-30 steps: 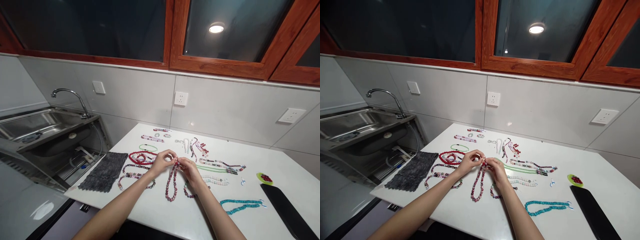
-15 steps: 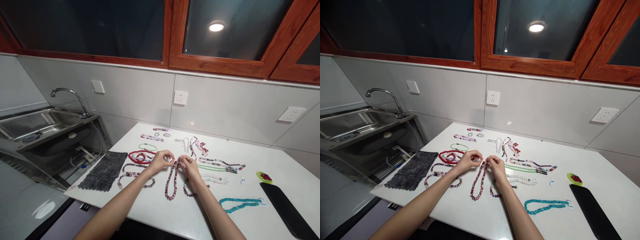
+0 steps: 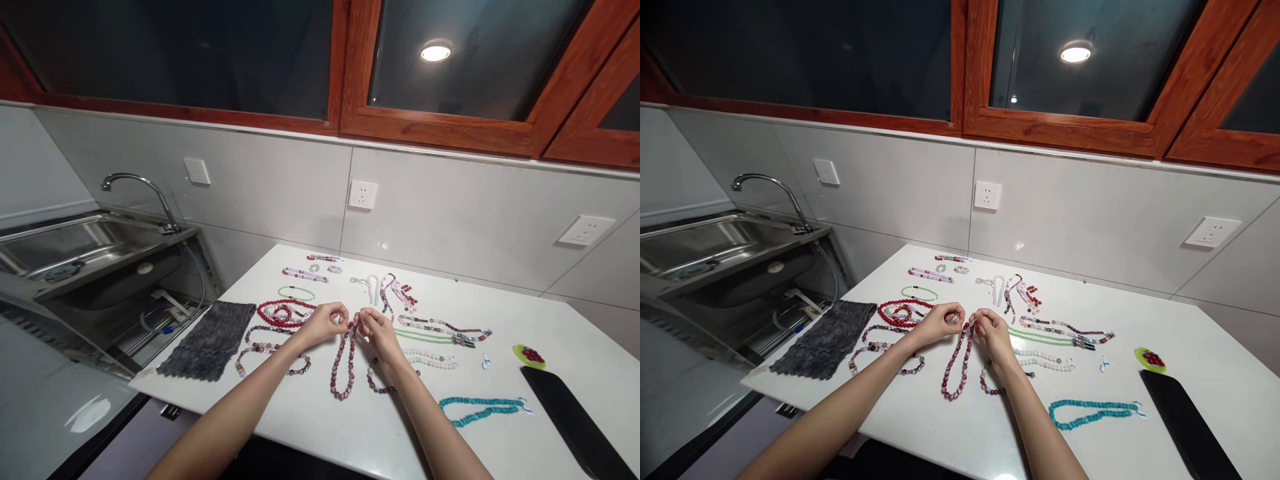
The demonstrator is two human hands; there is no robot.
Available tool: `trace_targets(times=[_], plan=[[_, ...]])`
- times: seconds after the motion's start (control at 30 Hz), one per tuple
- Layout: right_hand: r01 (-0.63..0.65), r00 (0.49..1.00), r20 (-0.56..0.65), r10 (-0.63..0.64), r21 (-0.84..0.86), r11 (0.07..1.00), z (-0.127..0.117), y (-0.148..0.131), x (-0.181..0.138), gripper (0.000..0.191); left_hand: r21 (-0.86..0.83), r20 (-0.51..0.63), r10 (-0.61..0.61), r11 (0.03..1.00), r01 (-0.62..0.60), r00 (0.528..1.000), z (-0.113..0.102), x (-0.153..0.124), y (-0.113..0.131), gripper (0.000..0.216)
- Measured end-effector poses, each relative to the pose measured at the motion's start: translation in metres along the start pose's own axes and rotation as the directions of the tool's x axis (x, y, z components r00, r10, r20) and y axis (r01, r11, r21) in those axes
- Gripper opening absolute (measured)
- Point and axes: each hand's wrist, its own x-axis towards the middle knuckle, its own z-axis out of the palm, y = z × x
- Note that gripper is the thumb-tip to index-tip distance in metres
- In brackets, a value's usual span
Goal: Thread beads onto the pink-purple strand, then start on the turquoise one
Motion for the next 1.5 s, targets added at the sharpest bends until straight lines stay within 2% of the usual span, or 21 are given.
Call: trace_targets(times=[0.1, 0.23, 0.47, 0.6, 0.77, 0.9, 1.0, 1.13, 1.27, 1.37, 1.5], plan=[[0.020, 1.000, 0.021, -0.018, -0.091, 0.996, 0.000, -0.006, 0.000, 0.032, -0.096, 0.032, -0.018, 0.995, 0.021, 0.999, -0.002, 0.000, -0.002, 0.008], [0.124, 0.989, 0.103, -0.103, -0.228, 0.966, 0.002, -0.014, -0.003, 0.029, -0.230, 0.163, -0.088, 0.965, 0.124, 0.983, -0.007, 0.000, -0.007, 0.010], [0.272, 0.962, 0.160, -0.223, -0.444, 0.854, 0.000, -0.018, -0.008, 0.025, -0.398, 0.339, -0.196, 0.856, 0.329, 0.920, -0.006, 0.001, -0.013, 0.036], [0.335, 0.942, 0.175, -0.286, -0.535, 0.775, -0.001, -0.015, -0.008, 0.023, -0.462, 0.415, -0.174, 0.805, 0.371, 0.893, -0.006, 0.000, -0.013, 0.041], [0.341, 0.939, 0.160, -0.306, -0.559, 0.756, -0.003, -0.015, -0.008, 0.022, -0.487, 0.441, -0.157, 0.785, 0.383, 0.884, -0.009, -0.002, -0.010, 0.043], [0.344, 0.938, 0.169, -0.302, -0.555, 0.757, -0.002, -0.015, -0.008, 0.021, -0.427, 0.394, -0.188, 0.829, 0.361, 0.899, -0.007, -0.001, -0.009, 0.041], [0.334, 0.942, 0.154, -0.299, -0.513, 0.790, 0.000, -0.011, -0.007, 0.022, -0.385, 0.247, -0.207, 0.876, 0.292, 0.947, -0.004, -0.001, -0.008, 0.036], [0.279, 0.958, 0.054, -0.282, -0.402, 0.872, 0.007, 0.000, -0.004, 0.022, -0.357, 0.086, -0.153, 0.918, 0.174, 0.985, -0.001, -0.001, -0.005, 0.028], [0.177, 0.981, -0.045, -0.188, -0.186, 0.967, 0.010, 0.009, -0.001, 0.023, -0.390, 0.018, -0.133, 0.912, 0.130, 0.991, 0.003, 0.001, -0.006, 0.028], [0.115, 0.987, -0.106, -0.124, -0.091, 0.989, 0.009, 0.012, 0.001, 0.026, -0.409, -0.001, -0.154, 0.902, 0.140, 0.988, 0.007, 0.003, -0.007, 0.028], [0.184, 0.956, -0.210, -0.205, -0.114, 0.976, 0.006, 0.015, 0.001, 0.024, -0.354, -0.029, -0.106, 0.931, 0.089, 0.994, 0.010, 0.003, -0.005, 0.027]])
